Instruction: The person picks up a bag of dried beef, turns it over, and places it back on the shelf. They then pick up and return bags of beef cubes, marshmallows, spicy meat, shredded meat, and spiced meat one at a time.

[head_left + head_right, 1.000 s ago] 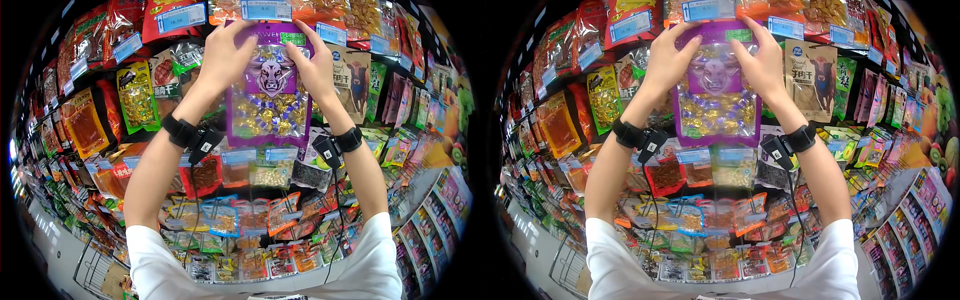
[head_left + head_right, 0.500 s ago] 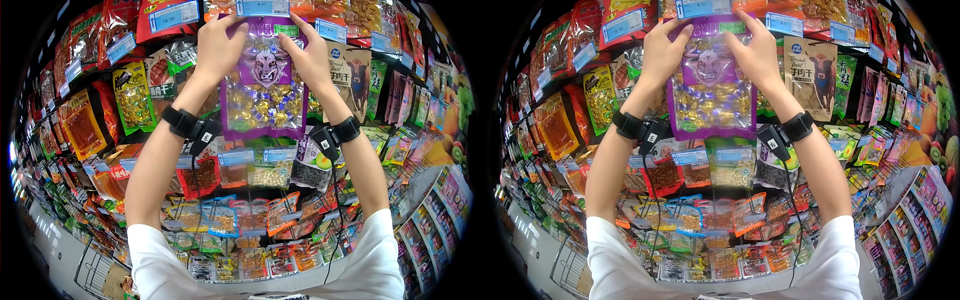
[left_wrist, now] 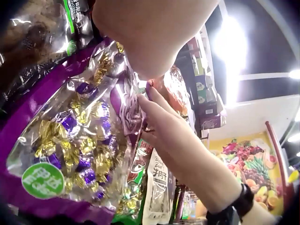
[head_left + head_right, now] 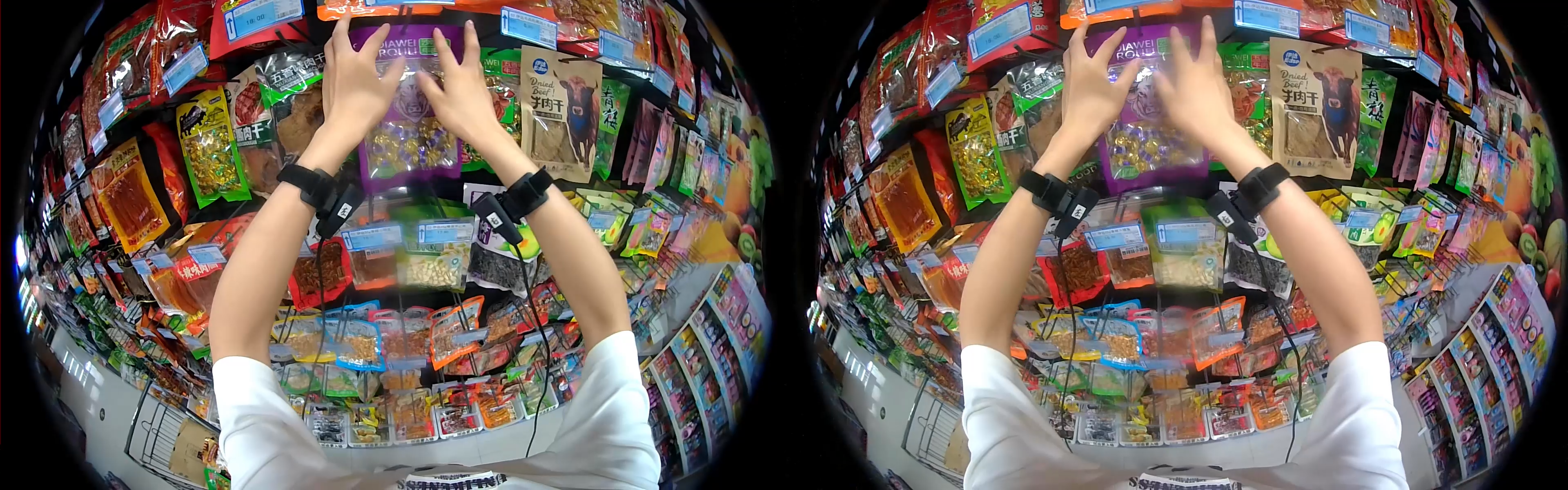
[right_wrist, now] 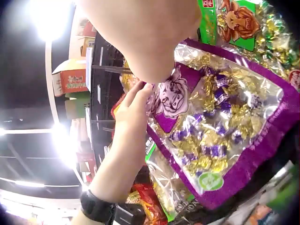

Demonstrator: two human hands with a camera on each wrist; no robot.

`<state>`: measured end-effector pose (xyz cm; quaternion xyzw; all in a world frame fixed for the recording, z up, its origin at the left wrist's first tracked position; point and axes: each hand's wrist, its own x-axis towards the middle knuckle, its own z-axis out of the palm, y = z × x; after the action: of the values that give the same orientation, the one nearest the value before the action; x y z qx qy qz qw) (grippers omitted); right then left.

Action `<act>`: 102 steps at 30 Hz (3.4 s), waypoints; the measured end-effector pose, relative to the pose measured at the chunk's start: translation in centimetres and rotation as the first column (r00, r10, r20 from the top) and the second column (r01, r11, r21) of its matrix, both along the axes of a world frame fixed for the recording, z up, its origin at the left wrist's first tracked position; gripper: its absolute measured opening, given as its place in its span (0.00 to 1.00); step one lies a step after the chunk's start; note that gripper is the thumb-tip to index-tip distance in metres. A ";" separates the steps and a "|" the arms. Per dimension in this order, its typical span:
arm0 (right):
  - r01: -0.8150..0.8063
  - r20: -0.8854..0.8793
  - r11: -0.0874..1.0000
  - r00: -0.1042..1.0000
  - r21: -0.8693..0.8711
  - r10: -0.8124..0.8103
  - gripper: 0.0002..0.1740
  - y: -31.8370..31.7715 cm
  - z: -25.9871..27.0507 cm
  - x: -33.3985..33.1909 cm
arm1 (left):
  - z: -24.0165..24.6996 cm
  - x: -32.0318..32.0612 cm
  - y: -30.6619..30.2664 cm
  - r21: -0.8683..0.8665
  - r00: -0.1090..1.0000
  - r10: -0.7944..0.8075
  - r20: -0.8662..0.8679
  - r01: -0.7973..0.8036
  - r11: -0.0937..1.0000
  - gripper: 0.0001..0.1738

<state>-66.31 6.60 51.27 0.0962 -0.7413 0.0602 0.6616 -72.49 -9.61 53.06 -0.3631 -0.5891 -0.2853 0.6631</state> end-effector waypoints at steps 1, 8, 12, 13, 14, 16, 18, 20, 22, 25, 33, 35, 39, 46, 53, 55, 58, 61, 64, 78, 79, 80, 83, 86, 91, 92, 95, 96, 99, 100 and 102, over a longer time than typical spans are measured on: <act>0.016 0.013 1.000 1.000 0.003 -0.016 0.40 -0.1 -0.4 0.1 | -0.4 -0.2 0.1 -0.033 1.000 -0.003 0.001 0.003 0.999 0.33; 0.115 0.229 0.988 0.964 0.104 -0.136 0.38 0.9 -3.5 -0.9 | -2.1 -1.5 1.1 -0.060 0.956 0.293 0.026 -0.291 0.955 0.35; 0.028 0.274 0.993 0.960 0.118 -0.059 0.37 1.6 -6.0 -1.5 | -3.7 -2.2 1.5 -0.078 0.909 0.405 0.094 -0.399 0.914 0.36; 0.006 0.280 0.995 0.959 0.101 -0.034 0.36 1.6 -6.7 -1.1 | -4.2 -2.2 1.5 -0.085 0.896 0.432 0.101 -0.425 0.901 0.36; -0.018 0.281 0.996 0.960 0.085 -0.007 0.36 1.6 -7.5 -0.7 | -4.9 -2.2 1.3 -0.068 0.908 0.398 0.132 -0.392 0.917 0.36; -0.087 0.239 0.994 0.968 0.066 0.069 0.34 1.0 -8.9 1.0 | -6.4 -1.0 0.8 -0.040 0.941 0.295 0.166 -0.293 0.955 0.33; -0.242 0.184 0.969 0.956 0.053 0.229 0.29 0.5 -10.4 3.7 | -8.5 2.3 -0.1 -0.044 0.959 0.119 0.256 -0.112 0.993 0.29; -0.380 0.178 0.924 0.913 0.034 0.368 0.26 -0.3 -12.2 7.1 | -11.2 7.5 -1.5 -0.050 0.948 -0.037 0.316 0.056 0.997 0.19; -0.514 0.203 0.857 0.837 -0.030 0.509 0.21 -1.6 -14.6 11.5 | -14.8 14.0 -3.0 -0.006 0.796 -0.356 0.489 0.411 0.911 0.13; -0.675 0.439 0.715 0.595 -0.184 0.674 0.20 -2.6 -19.6 17.8 | -22.7 22.4 -7.5 -0.221 0.714 -0.202 0.670 0.451 0.865 0.14; -0.548 0.694 0.532 -0.128 -0.645 0.709 0.14 -9.7 -40.3 23.8 | -45.2 38.4 -24.0 0.044 0.033 -0.054 0.998 0.248 0.968 0.16; -0.412 0.668 0.546 -0.256 -0.729 0.699 0.14 -12.8 -44.8 25.5 | -47.2 43.8 -28.8 -0.088 -0.016 0.089 0.996 0.027 0.996 0.18; -0.242 0.613 0.566 -0.384 -0.788 0.690 0.14 -20.5 -50.9 28.8 | -47.7 51.9 -36.9 -0.361 -0.261 0.294 0.920 -0.265 0.894 0.19; -0.522 0.761 0.573 -0.557 -0.632 0.332 0.17 -34.5 -52.7 33.1 | -53.1 60.3 -46.6 -0.329 -0.339 0.188 0.922 -0.428 0.842 0.19; -0.714 0.844 0.473 -0.518 -0.516 0.140 0.21 -43.9 -52.1 34.0 | -54.9 62.5 -50.1 -0.252 -0.353 0.093 0.931 -0.437 0.863 0.20; -0.688 0.819 0.483 -0.561 -0.541 0.118 0.22 -45.8 -52.2 33.2 | -55.5 62.6 -50.5 -0.206 -0.356 0.027 0.934 -0.475 0.856 0.20; -0.629 0.764 0.507 -0.639 -0.590 0.096 0.23 -48.4 -54.5 30.7 | -56.5 62.6 -51.7 -0.160 -0.335 -0.038 0.942 -0.543 0.824 0.20; -0.681 0.786 0.479 -0.618 -0.554 0.031 0.23 -53.5 -57.3 27.8 | -56.8 62.8 -53.5 -0.188 -0.396 -0.087 0.914 -0.603 0.775 0.20; -0.684 0.764 0.424 -0.644 -0.594 0.034 0.22 -59.3 -65.1 24.2 | -57.2 62.2 -55.4 -0.259 -0.513 -0.147 0.846 -0.635 0.727 0.20; -0.096 0.240 0.900 -0.971 -0.425 0.010 0.23 -75.8 -90.9 18.4 | -57.4 55.5 -60.8 -0.337 -0.571 -0.552 0.608 -0.815 0.471 0.22; -0.067 0.240 0.926 -0.971 -0.371 0.026 0.20 -75.8 -92.7 18.0 | -58.1 55.1 -61.2 -0.286 -0.512 -0.595 0.620 -0.853 0.435 0.22; -0.010 0.162 0.929 -0.985 -0.370 0.054 0.18 -75.8 -94.5 17.8 | -58.8 54.8 -61.4 -0.234 -0.447 -0.638 0.627 -0.889 0.393 0.22; 0.142 0.037 0.937 -0.986 -0.320 0.162 0.12 -75.4 -97.2 17.4 | -61.0 54.4 -61.2 -0.197 -0.353 -0.721 0.596 -0.935 0.294 0.22; 0.266 -0.046 0.920 -0.963 -0.289 0.264 0.12 -76.0 -95.5 16.9 | -62.5 55.9 -60.1 -0.344 -0.533 -0.622 0.574 -0.846 0.407 0.22; 0.227 -0.018 0.899 -0.971 -0.375 0.238 0.28 -76.6 -93.0 16.9 | -62.1 55.4 -62.0 -0.263 -0.389 -0.704 0.594 -0.921 0.287 0.22; 0.171 0.032 0.896 -0.979 -0.410 0.201 0.26 -76.9 -91.8 17.2 | -62.0 55.2 -62.6 -0.266 -0.395 -0.691 0.606 -0.919 0.292 0.22; 0.034 0.180 0.873 -0.974 -0.486 0.138 0.23 -77.2 -90.5 17.6 | -62.8 55.3 -63.8 -0.251 -0.401 -0.637 0.659 -0.915 0.317 0.22; 0.011 0.227 0.867 -0.963 -0.498 0.143 0.23 -77.4 -89.9 17.6 | -63.0 55.4 -64.2 -0.243 -0.409 -0.628 0.661 -0.910 0.337 0.22; 0.046 0.263 0.847 -0.940 -0.530 0.216 0.21 -77.9 -88.3 17.5 | -63.5 55.4 -66.0 -0.203 -0.426 -0.621 0.658 -0.894 0.399 0.23; 0.075 0.258 0.836 -0.933 -0.543 0.252 0.20 -78.3 -87.1 17.4 | -64.0 55.5 -66.6 -0.204 -0.449 -0.589 0.671 -0.877 0.436 0.22; 0.039 0.337 0.848 -0.907 -0.529 0.251 0.18 -78.8 -84.3 17.3 | -64.9 55.8 -68.0 -0.208 -0.493 -0.520 0.698 -0.834 0.512 0.22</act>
<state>-48.97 -72.25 -33.08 0.1079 -0.7406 0.3348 -0.5725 -16.68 -77.62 -11.83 0.5629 -0.6949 -0.4429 -0.0643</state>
